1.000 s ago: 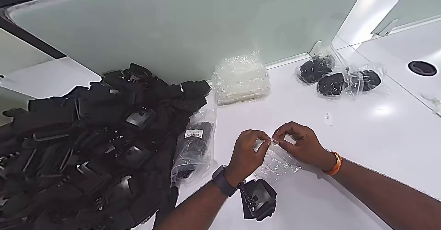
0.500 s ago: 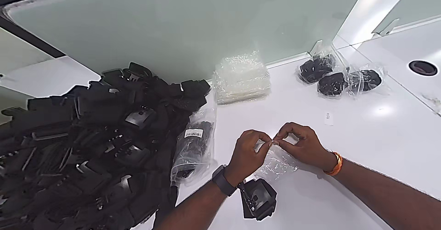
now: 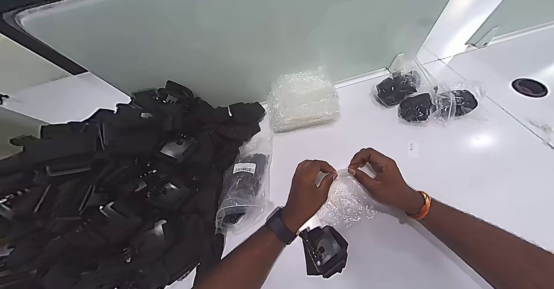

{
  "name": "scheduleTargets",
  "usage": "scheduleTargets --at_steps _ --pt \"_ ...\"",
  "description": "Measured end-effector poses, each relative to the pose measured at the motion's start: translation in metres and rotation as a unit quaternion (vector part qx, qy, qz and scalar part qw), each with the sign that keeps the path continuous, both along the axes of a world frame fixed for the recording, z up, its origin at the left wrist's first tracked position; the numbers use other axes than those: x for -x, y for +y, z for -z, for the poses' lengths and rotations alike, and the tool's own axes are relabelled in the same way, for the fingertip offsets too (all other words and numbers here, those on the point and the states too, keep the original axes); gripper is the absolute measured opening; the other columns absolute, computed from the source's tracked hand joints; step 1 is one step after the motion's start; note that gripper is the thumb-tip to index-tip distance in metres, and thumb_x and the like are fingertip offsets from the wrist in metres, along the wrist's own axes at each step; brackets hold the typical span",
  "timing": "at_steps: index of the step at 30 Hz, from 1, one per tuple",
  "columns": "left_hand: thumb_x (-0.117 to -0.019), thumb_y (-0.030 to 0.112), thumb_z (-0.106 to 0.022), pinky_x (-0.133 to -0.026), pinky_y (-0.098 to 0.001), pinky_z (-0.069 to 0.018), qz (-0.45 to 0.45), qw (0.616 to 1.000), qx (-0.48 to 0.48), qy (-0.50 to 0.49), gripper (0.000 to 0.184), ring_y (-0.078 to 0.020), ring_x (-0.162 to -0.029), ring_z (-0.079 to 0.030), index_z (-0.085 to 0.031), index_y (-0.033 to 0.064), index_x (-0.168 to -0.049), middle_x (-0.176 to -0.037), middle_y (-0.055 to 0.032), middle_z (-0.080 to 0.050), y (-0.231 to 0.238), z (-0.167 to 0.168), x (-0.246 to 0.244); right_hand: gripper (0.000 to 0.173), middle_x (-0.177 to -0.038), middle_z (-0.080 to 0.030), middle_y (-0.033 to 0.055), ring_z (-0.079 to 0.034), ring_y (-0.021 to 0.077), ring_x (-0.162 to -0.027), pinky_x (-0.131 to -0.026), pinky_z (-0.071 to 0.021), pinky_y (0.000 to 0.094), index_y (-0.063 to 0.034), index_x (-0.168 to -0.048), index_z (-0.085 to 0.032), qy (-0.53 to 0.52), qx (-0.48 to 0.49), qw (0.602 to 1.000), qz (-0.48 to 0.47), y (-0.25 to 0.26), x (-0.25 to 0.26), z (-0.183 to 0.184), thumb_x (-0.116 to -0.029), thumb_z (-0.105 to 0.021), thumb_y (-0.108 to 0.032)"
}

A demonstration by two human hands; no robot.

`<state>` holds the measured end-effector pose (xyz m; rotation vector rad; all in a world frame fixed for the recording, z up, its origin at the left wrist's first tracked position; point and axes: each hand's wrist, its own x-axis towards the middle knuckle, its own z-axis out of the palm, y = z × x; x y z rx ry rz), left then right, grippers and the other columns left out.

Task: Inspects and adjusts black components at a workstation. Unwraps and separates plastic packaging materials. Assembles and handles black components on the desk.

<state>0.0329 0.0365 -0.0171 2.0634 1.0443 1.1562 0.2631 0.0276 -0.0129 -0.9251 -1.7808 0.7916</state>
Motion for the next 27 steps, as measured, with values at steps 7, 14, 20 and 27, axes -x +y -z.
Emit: scheduleTargets --at_steps 7,14,20,27 --pt "-0.0929 0.014 -0.073 -0.102 -0.0366 -0.0501 0.011 1.000 0.008 -0.007 0.005 -0.0115 -0.099 -0.069 -0.072 0.0097 -0.095 -0.096 0.0007 -0.075 -0.0022 -0.0004 -0.0018 0.018 -0.105 -0.072 0.0017 -0.067 0.0056 -0.099 -0.089 -0.0559 0.0241 -0.0033 -0.108 -0.065 -0.007 0.012 0.999 -0.040 -0.0006 0.0017 -0.0003 -0.0918 -0.071 -0.009" --pt "-0.0923 0.015 -0.072 -0.101 -0.0364 -0.0490 0.019 1.000 0.002 -0.014 0.005 -0.0117 -0.096 -0.067 -0.070 0.0103 -0.091 -0.091 0.0006 -0.074 -0.0058 -0.0019 -0.0023 0.009 -0.096 -0.072 0.0001 -0.067 0.0042 -0.095 -0.088 -0.0565 0.0233 -0.0058 -0.098 -0.070 -0.035 -0.035 0.999 -0.004 -0.0026 0.0025 -0.0003 -0.0947 -0.072 -0.014" --pt "-0.0905 0.012 -0.072 -0.099 -0.0359 -0.0469 0.018 1.000 -0.011 -0.012 0.009 -0.0102 -0.089 -0.067 -0.064 0.0112 -0.085 -0.086 0.0013 -0.073 -0.0086 -0.0046 -0.0030 0.013 -0.100 -0.070 0.0004 -0.064 0.0058 -0.099 -0.092 -0.0525 0.0273 -0.0080 -0.104 -0.068 -0.091 -0.035 0.995 -0.010 -0.0059 0.0027 -0.0046 -0.0986 -0.066 -0.019" --pt "-0.0907 0.008 -0.071 -0.092 -0.0331 -0.0521 0.037 0.999 0.005 -0.023 0.009 -0.0127 -0.092 -0.069 -0.065 0.0089 -0.083 -0.089 -0.0016 -0.075 -0.0081 -0.0037 -0.0026 0.015 -0.101 -0.070 0.0046 -0.065 0.0052 -0.099 -0.089 -0.0545 0.0215 -0.0036 -0.103 -0.067 -0.070 -0.034 0.995 -0.055 -0.0037 0.0023 -0.0004 -0.0969 -0.069 -0.017"
